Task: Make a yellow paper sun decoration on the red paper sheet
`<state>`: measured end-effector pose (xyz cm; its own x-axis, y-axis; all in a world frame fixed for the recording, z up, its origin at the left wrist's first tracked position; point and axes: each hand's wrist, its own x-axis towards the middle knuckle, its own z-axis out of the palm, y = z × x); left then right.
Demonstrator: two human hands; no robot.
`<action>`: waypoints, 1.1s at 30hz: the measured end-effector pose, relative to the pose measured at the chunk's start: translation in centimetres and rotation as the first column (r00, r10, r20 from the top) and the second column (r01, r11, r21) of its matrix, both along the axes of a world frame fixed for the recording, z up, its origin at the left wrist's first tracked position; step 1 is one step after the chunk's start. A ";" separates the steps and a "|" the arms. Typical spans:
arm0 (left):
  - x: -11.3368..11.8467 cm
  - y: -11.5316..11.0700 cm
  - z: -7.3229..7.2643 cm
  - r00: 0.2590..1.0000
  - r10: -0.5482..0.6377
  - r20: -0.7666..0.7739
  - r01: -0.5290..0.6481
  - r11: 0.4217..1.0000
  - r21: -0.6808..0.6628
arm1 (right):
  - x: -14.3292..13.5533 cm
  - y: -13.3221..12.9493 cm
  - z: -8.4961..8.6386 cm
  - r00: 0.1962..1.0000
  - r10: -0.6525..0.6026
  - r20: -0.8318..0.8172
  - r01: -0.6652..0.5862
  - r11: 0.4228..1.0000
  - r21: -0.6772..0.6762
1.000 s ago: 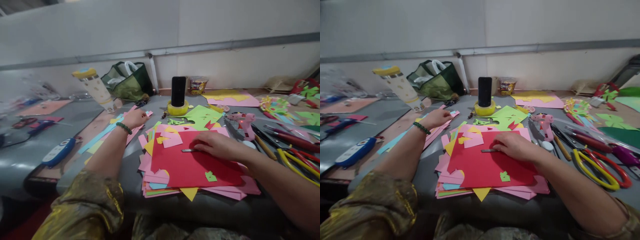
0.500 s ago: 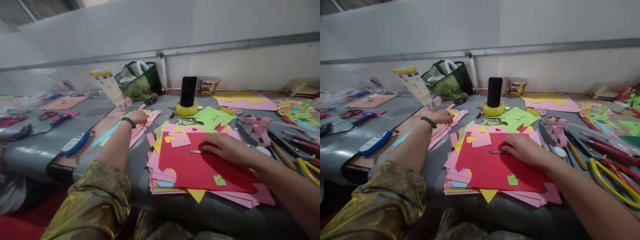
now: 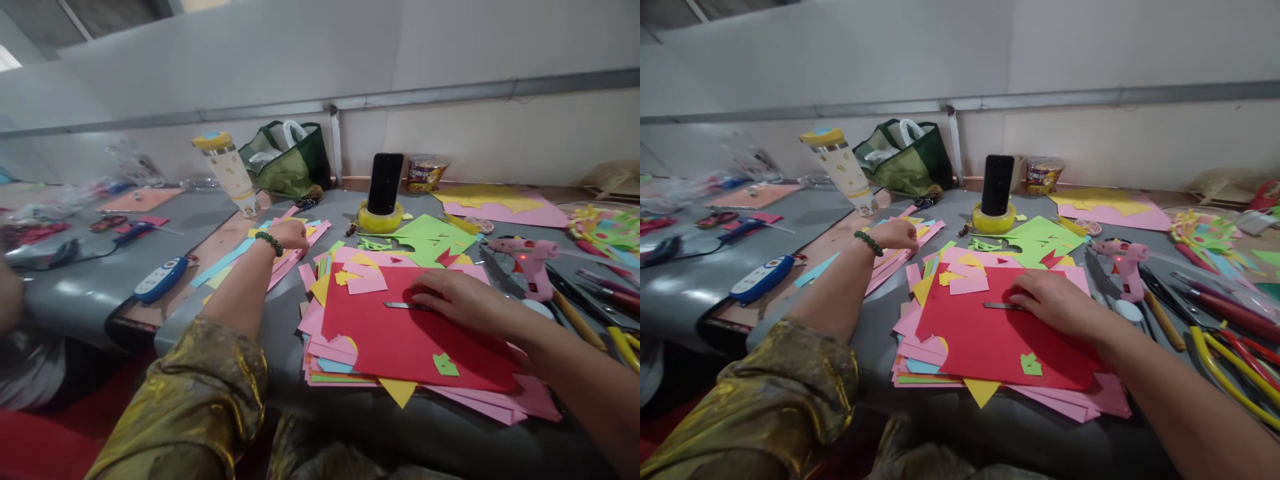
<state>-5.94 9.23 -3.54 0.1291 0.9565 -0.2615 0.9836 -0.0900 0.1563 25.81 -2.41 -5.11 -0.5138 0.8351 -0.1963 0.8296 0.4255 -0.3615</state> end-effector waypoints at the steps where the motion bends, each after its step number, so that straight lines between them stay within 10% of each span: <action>1: 0.0 -0.1 0.1 1.000 0.002 0.006 -0.002 1.000 -0.001 | 0.0 0.0 0.0 1.000 -0.006 0.002 0.006 1.000 -0.001; 21: 1.6 -0.8 0.3 0.964 -0.165 -0.210 0.153 0.985 -0.076 | 0.2 0.1 -0.3 1.000 0.021 -0.009 -0.020 0.998 0.058; 33: 1.2 -0.9 -0.2 0.977 -0.169 0.131 0.190 0.966 -0.172 | 0.3 0.3 -0.7 0.997 0.025 -0.067 -0.018 0.995 0.095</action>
<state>-4.78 8.34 -3.76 0.3337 0.8521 -0.4031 0.9285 -0.2233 0.2966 26.16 -2.09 -5.76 -0.5413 0.8369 -0.0810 0.7948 0.4778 -0.3741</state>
